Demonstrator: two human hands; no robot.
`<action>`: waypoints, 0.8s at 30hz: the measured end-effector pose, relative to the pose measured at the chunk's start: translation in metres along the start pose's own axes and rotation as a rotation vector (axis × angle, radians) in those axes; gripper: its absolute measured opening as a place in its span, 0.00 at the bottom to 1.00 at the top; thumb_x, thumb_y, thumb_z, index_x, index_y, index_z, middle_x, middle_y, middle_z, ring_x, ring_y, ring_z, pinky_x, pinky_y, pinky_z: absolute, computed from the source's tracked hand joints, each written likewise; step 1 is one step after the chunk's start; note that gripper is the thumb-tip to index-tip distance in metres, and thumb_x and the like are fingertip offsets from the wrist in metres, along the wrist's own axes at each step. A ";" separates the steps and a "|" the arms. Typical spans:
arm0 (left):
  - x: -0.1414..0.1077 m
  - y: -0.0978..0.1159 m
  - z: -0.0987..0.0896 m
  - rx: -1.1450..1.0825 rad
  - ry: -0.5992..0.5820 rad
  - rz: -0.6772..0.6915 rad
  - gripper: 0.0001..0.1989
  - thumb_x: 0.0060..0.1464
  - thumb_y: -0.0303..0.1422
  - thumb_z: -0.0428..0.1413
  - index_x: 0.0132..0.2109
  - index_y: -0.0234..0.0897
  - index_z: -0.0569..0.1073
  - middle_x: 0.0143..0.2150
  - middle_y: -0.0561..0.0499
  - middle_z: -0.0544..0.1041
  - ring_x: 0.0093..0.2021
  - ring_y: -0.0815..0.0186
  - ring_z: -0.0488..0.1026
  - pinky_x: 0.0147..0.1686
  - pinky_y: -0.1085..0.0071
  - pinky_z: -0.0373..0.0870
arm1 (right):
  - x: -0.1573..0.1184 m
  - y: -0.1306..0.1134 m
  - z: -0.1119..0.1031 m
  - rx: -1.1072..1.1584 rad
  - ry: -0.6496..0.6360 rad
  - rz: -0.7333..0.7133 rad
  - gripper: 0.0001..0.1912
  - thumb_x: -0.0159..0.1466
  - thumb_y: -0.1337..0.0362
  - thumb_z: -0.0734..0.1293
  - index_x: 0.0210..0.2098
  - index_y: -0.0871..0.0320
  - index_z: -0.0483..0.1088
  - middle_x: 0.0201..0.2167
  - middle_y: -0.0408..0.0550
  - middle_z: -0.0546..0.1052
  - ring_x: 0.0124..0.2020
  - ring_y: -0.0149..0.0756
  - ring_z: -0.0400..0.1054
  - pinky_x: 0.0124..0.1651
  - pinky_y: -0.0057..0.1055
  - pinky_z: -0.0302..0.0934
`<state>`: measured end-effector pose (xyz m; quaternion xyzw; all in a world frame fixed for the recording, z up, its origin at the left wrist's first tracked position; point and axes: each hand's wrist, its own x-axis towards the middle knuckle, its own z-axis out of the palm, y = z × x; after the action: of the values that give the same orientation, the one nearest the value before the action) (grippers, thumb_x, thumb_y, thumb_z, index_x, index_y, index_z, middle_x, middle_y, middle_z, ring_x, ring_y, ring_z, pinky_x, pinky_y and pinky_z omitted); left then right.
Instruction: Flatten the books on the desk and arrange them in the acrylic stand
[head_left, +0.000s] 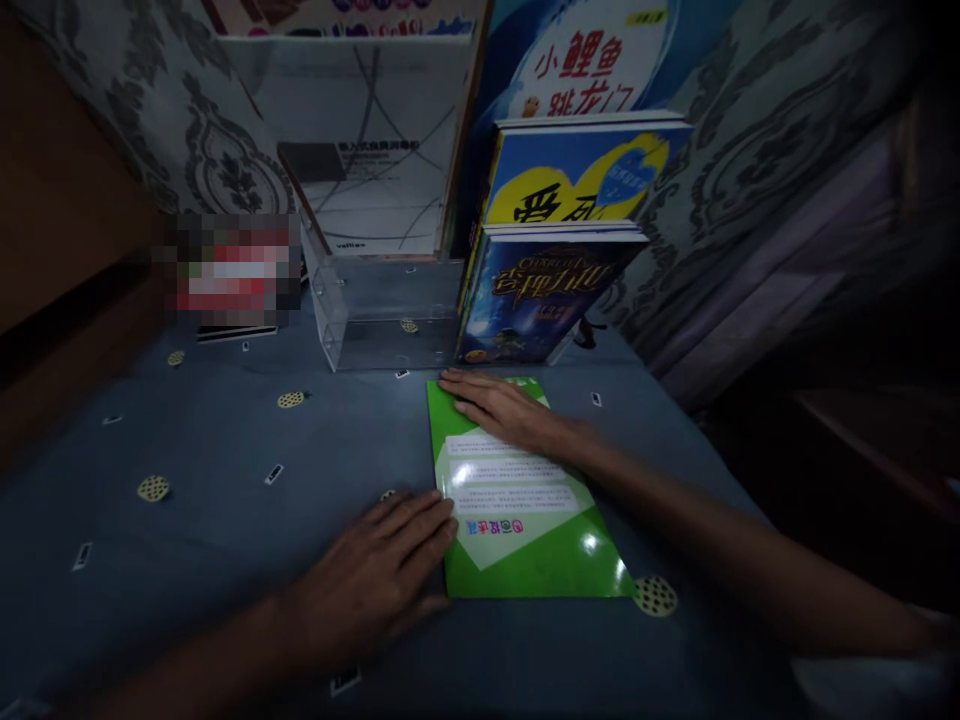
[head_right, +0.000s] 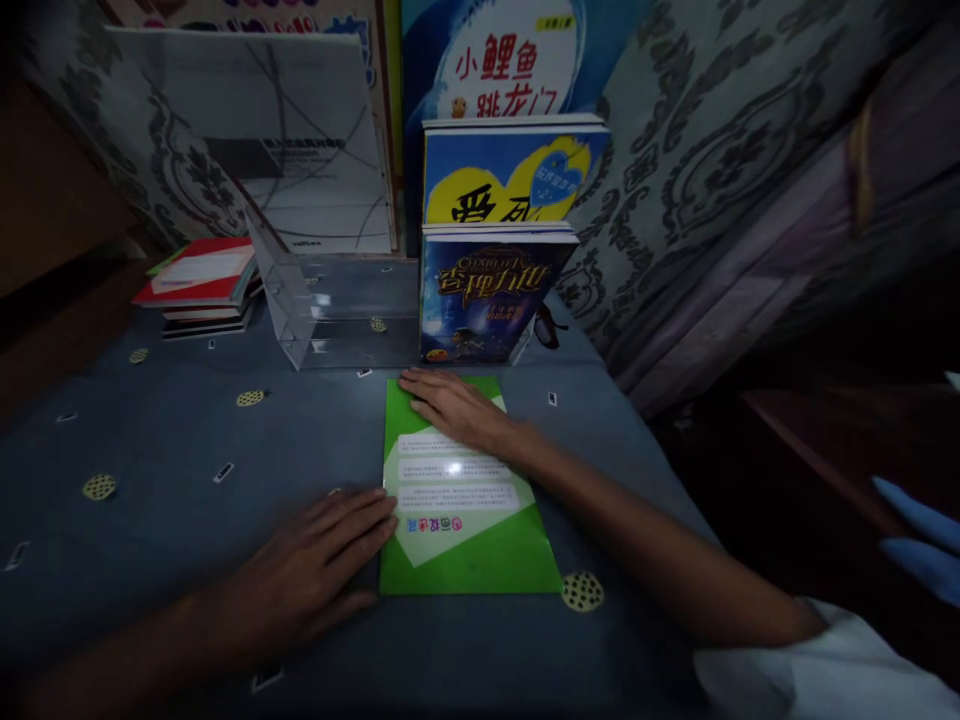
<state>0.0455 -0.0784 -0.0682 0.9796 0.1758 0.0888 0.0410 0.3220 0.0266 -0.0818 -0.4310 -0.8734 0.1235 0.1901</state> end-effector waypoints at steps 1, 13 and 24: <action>0.000 0.000 -0.001 -0.008 -0.021 0.004 0.29 0.68 0.43 0.51 0.67 0.28 0.61 0.68 0.36 0.66 0.69 0.54 0.63 0.66 0.56 0.64 | -0.006 0.002 -0.001 -0.017 0.004 0.015 0.24 0.74 0.59 0.55 0.66 0.57 0.64 0.67 0.54 0.67 0.68 0.45 0.60 0.69 0.50 0.57; -0.018 0.025 0.002 -0.075 -0.109 0.169 0.44 0.60 0.56 0.54 0.70 0.28 0.57 0.69 0.38 0.65 0.70 0.53 0.59 0.69 0.52 0.54 | -0.131 -0.026 -0.008 -0.109 0.113 0.139 0.26 0.74 0.58 0.56 0.70 0.52 0.56 0.69 0.54 0.64 0.70 0.46 0.56 0.70 0.57 0.52; -0.020 0.059 -0.005 0.155 0.188 0.236 0.16 0.69 0.33 0.49 0.57 0.36 0.74 0.54 0.48 0.79 0.56 0.61 0.73 0.52 0.67 0.70 | -0.173 -0.081 -0.008 0.150 0.083 0.230 0.26 0.73 0.53 0.60 0.68 0.49 0.61 0.70 0.50 0.62 0.71 0.46 0.53 0.71 0.57 0.48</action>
<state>0.0459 -0.1406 -0.0599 0.9810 0.0687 0.1706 -0.0621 0.3644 -0.1596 -0.0829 -0.5177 -0.7979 0.1913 0.2425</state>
